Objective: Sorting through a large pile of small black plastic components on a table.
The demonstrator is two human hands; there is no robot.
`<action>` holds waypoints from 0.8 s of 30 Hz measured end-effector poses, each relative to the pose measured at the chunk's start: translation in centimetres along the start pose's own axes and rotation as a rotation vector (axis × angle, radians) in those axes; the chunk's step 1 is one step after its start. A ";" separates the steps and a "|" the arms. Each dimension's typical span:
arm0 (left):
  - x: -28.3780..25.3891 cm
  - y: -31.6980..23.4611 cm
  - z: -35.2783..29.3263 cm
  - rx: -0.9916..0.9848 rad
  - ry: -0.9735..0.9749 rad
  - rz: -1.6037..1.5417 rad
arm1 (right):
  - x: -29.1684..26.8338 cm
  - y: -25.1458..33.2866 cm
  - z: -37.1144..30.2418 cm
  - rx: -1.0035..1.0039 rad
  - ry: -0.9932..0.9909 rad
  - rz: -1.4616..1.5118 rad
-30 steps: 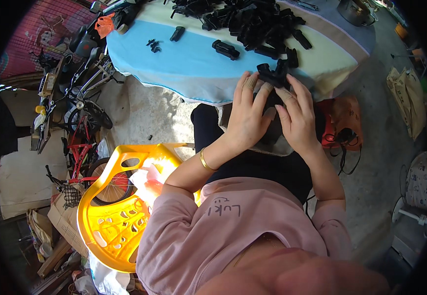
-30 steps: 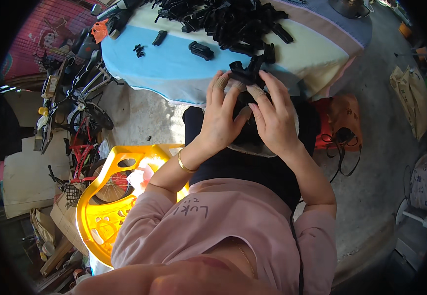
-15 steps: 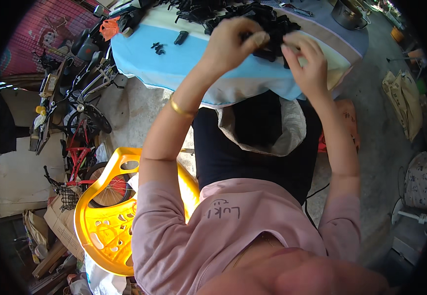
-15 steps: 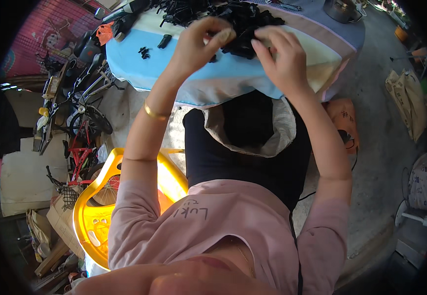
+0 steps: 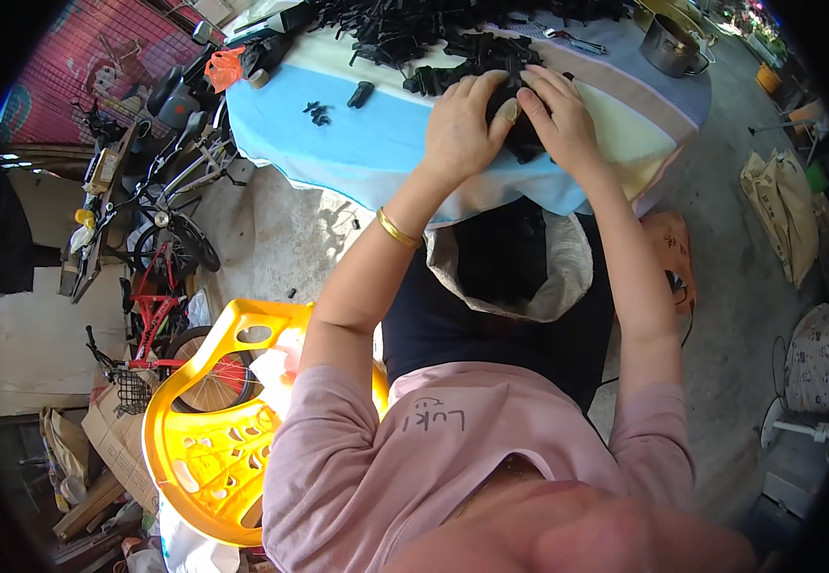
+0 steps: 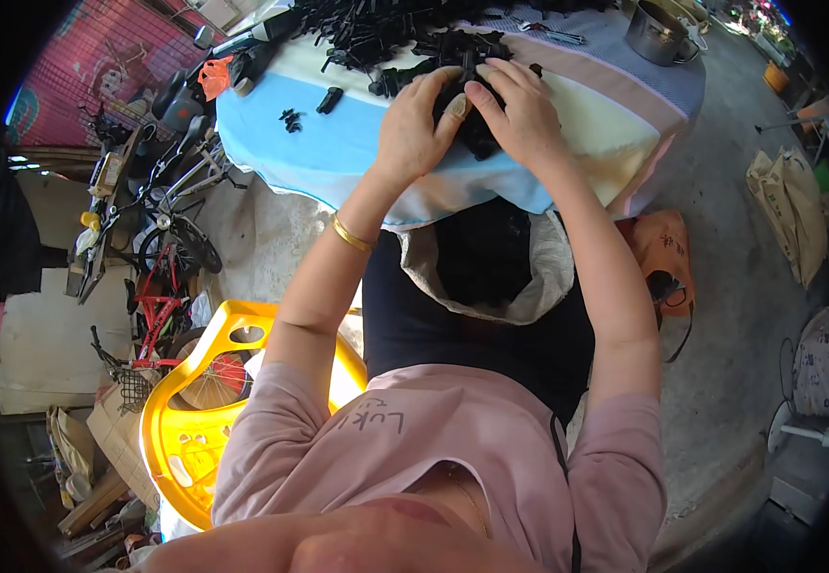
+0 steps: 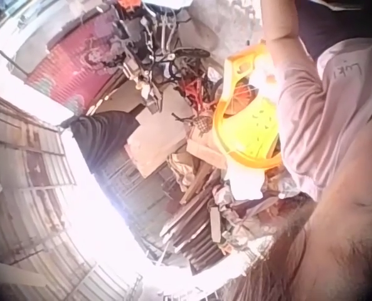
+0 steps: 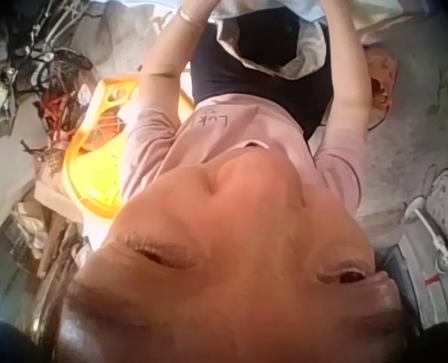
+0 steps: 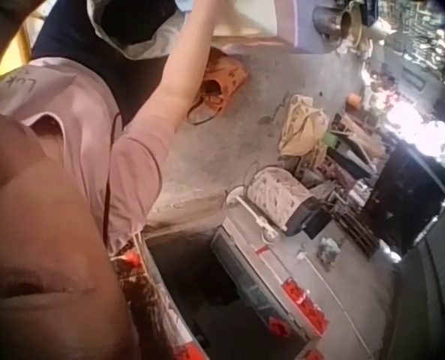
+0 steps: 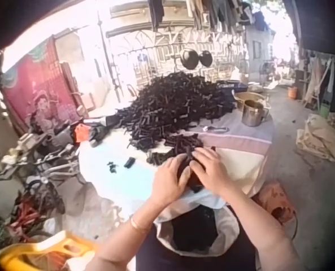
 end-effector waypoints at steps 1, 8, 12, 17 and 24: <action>0.0 -0.1 -0.5 -0.041 -0.004 -0.004 | -0.2 0.6 -0.4 0.037 -0.043 0.031; -1.1 -3.3 -2.2 -0.081 -0.141 -0.045 | -1.5 2.6 -2.7 0.105 -0.206 0.259; -0.7 -5.5 -3.2 0.039 -0.195 -0.151 | -1.7 0.8 -3.9 0.359 -0.180 0.758; -0.2 -6.4 -5.7 0.022 -0.104 -0.249 | -2.1 1.5 -6.0 0.467 -0.205 1.071; -4.1 -6.5 -4.3 0.155 -0.135 -0.118 | -2.5 3.5 -7.7 0.371 0.132 0.899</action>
Point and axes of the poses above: each hand's wrist, its own z-axis towards the middle knuckle, its own x-axis out of the palm, y = z × x, the point moved 9 cm from there along z, towards the middle knuckle, and after that the axes turned 1 degree about x, right-handed, at the moved point
